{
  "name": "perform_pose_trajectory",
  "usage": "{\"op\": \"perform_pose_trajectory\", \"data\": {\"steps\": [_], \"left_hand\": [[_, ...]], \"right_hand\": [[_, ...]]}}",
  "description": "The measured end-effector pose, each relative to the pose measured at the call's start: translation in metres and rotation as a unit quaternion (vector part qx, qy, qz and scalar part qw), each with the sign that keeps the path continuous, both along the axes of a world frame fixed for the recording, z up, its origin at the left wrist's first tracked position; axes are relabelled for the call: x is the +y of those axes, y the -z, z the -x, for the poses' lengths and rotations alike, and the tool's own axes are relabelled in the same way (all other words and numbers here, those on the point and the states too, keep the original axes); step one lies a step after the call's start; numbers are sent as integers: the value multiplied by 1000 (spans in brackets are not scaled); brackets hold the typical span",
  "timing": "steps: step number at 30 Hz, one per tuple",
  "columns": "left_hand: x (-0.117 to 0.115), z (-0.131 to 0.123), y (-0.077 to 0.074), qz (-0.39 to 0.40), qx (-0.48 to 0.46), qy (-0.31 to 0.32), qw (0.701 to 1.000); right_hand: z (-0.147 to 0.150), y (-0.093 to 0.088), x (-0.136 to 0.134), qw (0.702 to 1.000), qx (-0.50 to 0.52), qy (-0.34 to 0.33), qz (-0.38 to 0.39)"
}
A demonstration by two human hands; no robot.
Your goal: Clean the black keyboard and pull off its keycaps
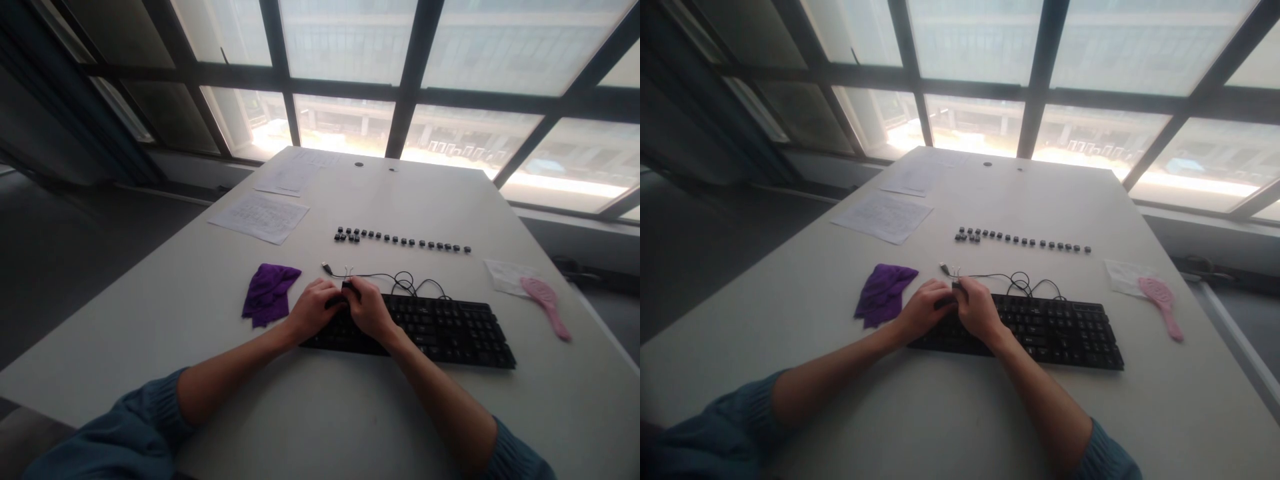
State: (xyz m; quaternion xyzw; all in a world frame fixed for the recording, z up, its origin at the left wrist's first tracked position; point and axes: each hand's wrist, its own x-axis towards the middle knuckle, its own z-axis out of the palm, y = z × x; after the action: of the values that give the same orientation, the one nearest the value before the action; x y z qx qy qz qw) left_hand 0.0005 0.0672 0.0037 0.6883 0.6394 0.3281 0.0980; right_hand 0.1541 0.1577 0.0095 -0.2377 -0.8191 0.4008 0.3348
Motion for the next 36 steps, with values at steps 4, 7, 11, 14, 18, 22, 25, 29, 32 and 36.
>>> {"op": "perform_pose_trajectory", "data": {"steps": [4, 7, 11, 14, 18, 22, 25, 29, 32, 36], "left_hand": [[1, 1, 1, -1, 5, 4, 1000], [1, 0, 0, -1, 11, 11, 1000], [-2, -2, -4, 3, 22, 17, 1000], [-3, -2, -4, 8, 29, 21, 999], [-2, -1, -2, 10, 25, 23, 999], [0, -3, 0, 7, 20, 21, 1000], [-1, -5, 0, 0, 40, 18, 999], [-3, -8, -1, -9, 66, 13, 998], [-4, -9, -1, -21, 78, 9, 997], [-4, -10, -2, -34, 88, 4, 996]], "right_hand": [[-3, 0, -3, 1000, 8, -16, -18], [-6, 0, -5, 999, 18, -25, -27], [-7, 0, -6, 999, 27, -15, -28], [-7, 0, -6, 999, 32, -6, -26], [-7, 1, -6, 999, 32, -8, -27], [-8, 3, -7, 999, 31, -13, -35], [-9, 3, -7, 998, 36, -19, -38], [-9, 3, -8, 998, 43, -28, -34], [-10, 2, -8, 997, 52, -29, -39], [-10, 0, -8, 997, 69, -6, -43]]}}
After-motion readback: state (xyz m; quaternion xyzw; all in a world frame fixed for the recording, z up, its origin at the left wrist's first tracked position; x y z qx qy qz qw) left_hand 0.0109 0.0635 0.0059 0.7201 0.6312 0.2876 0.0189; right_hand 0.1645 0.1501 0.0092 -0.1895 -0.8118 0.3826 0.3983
